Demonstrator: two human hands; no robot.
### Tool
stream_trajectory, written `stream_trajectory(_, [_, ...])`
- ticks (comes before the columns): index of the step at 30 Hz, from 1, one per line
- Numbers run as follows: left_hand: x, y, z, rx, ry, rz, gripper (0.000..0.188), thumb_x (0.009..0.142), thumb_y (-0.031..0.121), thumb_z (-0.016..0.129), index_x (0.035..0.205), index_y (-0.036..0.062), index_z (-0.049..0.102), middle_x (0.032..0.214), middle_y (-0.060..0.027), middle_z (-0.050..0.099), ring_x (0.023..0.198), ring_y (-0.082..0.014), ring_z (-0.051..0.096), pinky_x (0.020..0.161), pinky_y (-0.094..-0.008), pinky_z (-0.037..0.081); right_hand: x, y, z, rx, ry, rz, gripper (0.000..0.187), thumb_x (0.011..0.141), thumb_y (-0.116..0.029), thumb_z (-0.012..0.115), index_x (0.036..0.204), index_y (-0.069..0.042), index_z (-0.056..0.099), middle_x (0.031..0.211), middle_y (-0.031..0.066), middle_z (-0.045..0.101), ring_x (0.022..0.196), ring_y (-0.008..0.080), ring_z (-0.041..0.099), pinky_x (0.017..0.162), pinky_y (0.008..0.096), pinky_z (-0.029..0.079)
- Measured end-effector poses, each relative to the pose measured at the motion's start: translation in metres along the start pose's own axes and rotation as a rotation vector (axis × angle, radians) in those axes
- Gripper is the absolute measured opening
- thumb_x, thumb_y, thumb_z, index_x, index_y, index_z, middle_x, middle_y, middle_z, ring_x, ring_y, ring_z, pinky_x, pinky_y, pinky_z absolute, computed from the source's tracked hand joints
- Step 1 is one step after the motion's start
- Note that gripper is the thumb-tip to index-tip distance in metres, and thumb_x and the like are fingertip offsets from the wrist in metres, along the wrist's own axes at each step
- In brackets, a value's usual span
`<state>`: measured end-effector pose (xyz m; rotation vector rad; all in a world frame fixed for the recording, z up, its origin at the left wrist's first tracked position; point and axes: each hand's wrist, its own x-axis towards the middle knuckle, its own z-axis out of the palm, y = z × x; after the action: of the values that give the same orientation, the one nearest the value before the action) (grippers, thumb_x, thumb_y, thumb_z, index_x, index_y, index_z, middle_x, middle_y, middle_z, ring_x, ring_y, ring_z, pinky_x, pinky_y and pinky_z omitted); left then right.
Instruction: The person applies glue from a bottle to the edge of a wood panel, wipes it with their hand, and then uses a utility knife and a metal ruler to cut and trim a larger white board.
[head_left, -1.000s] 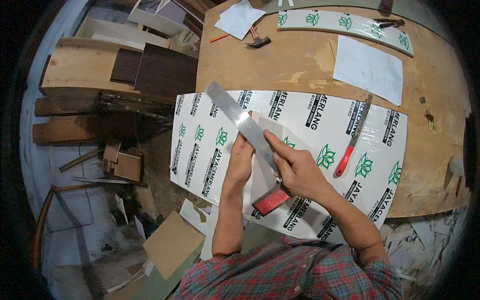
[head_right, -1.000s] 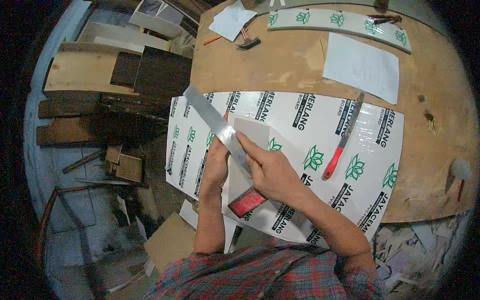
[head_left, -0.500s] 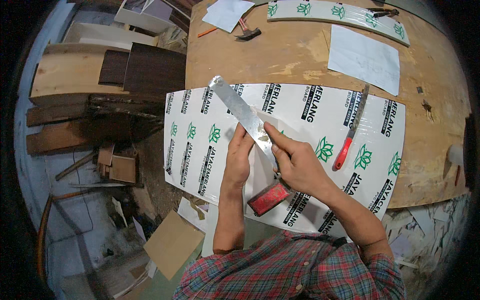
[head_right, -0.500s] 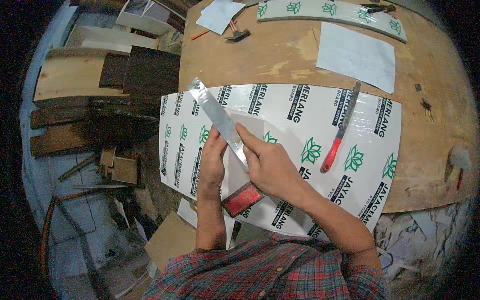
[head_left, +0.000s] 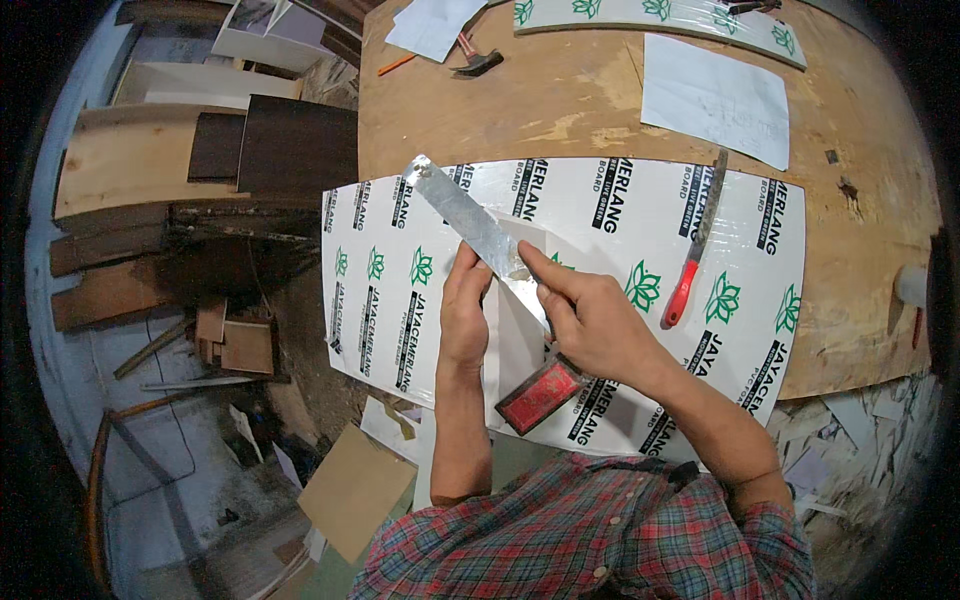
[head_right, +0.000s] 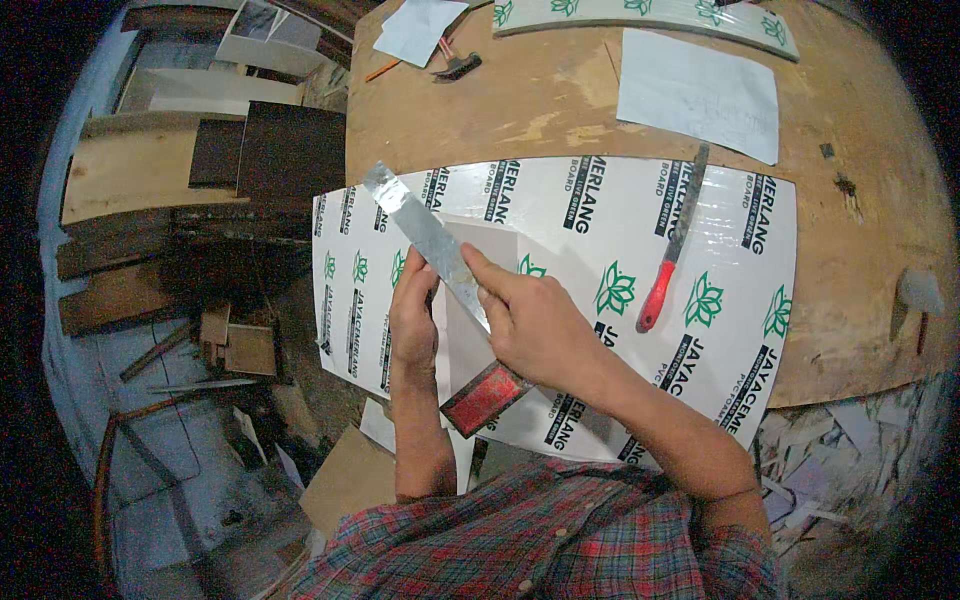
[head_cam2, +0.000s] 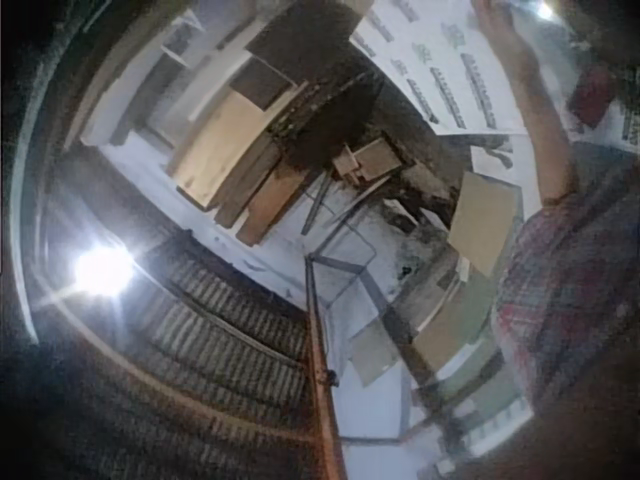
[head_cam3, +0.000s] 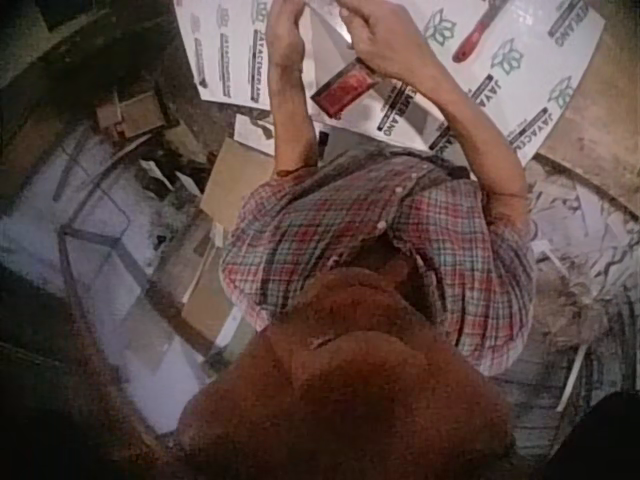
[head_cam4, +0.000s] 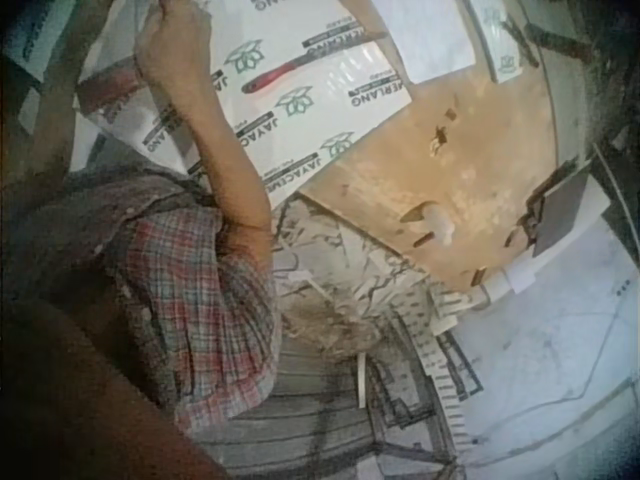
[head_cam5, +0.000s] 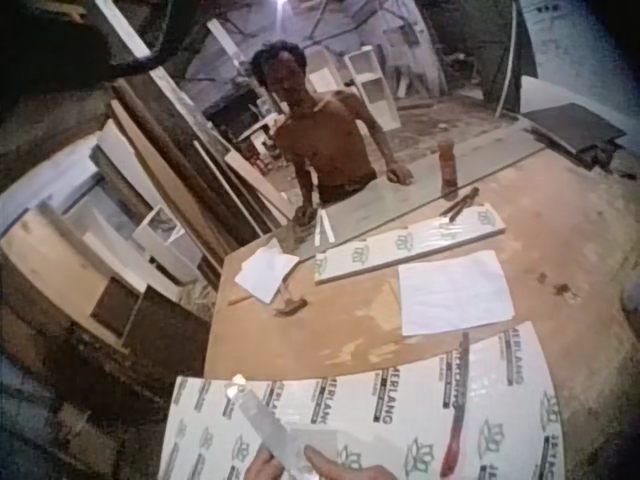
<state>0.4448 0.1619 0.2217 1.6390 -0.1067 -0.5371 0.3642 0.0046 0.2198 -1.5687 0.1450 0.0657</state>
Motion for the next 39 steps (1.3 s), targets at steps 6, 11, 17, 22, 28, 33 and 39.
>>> stream_trajectory(6, [0.000, 0.003, 0.001, 0.039, 0.013, 0.006, 0.056, 0.093, 0.014, 0.036, 0.145, -0.0066, 0.036, 0.143, -0.0160, 0.046, 0.131, -0.0229, 0.043, 0.113, -0.0342, 0.026, 0.000, 0.001, 0.001, -0.037, 0.035, -0.053, 0.046, 0.091, -0.005, 0.049, 0.137, 0.000, 0.051, 0.086, 0.0318, 0.064, 0.078, 0.0446, 0.066, 0.072, 0.0473, 0.051])
stream_trajectory(11, [0.002, 0.003, 0.001, -0.066, 0.009, 0.018, 0.048, 0.096, 0.017, 0.037, 0.137, -0.0058, 0.045, 0.133, -0.0126, 0.054, 0.122, -0.0205, 0.048, 0.107, -0.0322, 0.033, 0.001, -0.005, 0.000, -0.082, 0.000, 0.015, 0.048, 0.089, -0.006, 0.048, 0.137, -0.001, 0.050, 0.084, 0.0315, 0.064, 0.078, 0.0451, 0.065, 0.073, 0.0491, 0.051])
stream_trajectory(17, [0.011, -0.002, -0.002, -0.024, 0.140, 0.030, 0.041, 0.103, 0.027, 0.045, 0.122, -0.0072, 0.057, 0.117, -0.0101, 0.062, 0.104, -0.0165, 0.055, 0.095, -0.0304, 0.042, 0.001, -0.001, 0.000, -0.115, 0.006, -0.025, 0.050, 0.089, -0.006, 0.047, 0.139, -0.001, 0.049, 0.083, 0.0310, 0.064, 0.078, 0.0457, 0.065, 0.074, 0.0502, 0.051])
stream_trajectory(22, [0.028, -0.011, -0.007, 0.075, 0.222, 0.079, 0.031, 0.100, 0.021, 0.054, 0.110, -0.0071, 0.063, 0.102, -0.0051, 0.065, 0.091, -0.0105, 0.056, 0.084, -0.0252, 0.044, 0.001, -0.002, -0.002, -0.154, 0.022, -0.018, 0.050, 0.089, -0.006, 0.047, 0.139, -0.002, 0.049, 0.082, 0.0301, 0.064, 0.077, 0.0448, 0.065, 0.075, 0.0495, 0.051])
stream_trajectory(28, [0.036, -0.010, -0.008, 0.033, 0.281, 0.075, 0.029, 0.097, 0.013, 0.058, 0.114, -0.0082, 0.064, 0.103, -0.0059, 0.067, 0.092, -0.0113, 0.060, 0.083, -0.0243, 0.047, -0.001, 0.005, 0.005, -0.158, 0.017, -0.007, 0.049, 0.092, -0.006, 0.048, 0.141, -0.007, 0.048, 0.076, 0.0227, 0.064, 0.061, 0.0315, 0.063, 0.064, 0.0377, 0.050])
stream_trajectory(33, [0.038, -0.011, -0.005, -0.004, 0.232, 0.116, 0.030, 0.097, 0.013, 0.055, 0.115, -0.0100, 0.063, 0.107, -0.0080, 0.066, 0.097, -0.0129, 0.059, 0.090, -0.0259, 0.045, -0.002, 0.005, 0.005, -0.151, 0.033, -0.037, 0.050, 0.092, -0.006, 0.048, 0.141, -0.005, 0.048, 0.076, 0.0239, 0.064, 0.063, 0.0348, 0.065, 0.064, 0.0403, 0.050])
stream_trajectory(39, [0.038, -0.009, -0.002, 0.051, 0.248, 0.105, 0.030, 0.096, 0.013, 0.055, 0.114, -0.0096, 0.064, 0.106, -0.0084, 0.066, 0.097, -0.0134, 0.059, 0.089, -0.0258, 0.045, -0.002, 0.005, 0.004, -0.174, 0.047, -0.047, 0.050, 0.090, -0.005, 0.048, 0.140, -0.004, 0.048, 0.075, 0.0258, 0.063, 0.062, 0.0374, 0.063, 0.063, 0.0419, 0.049])
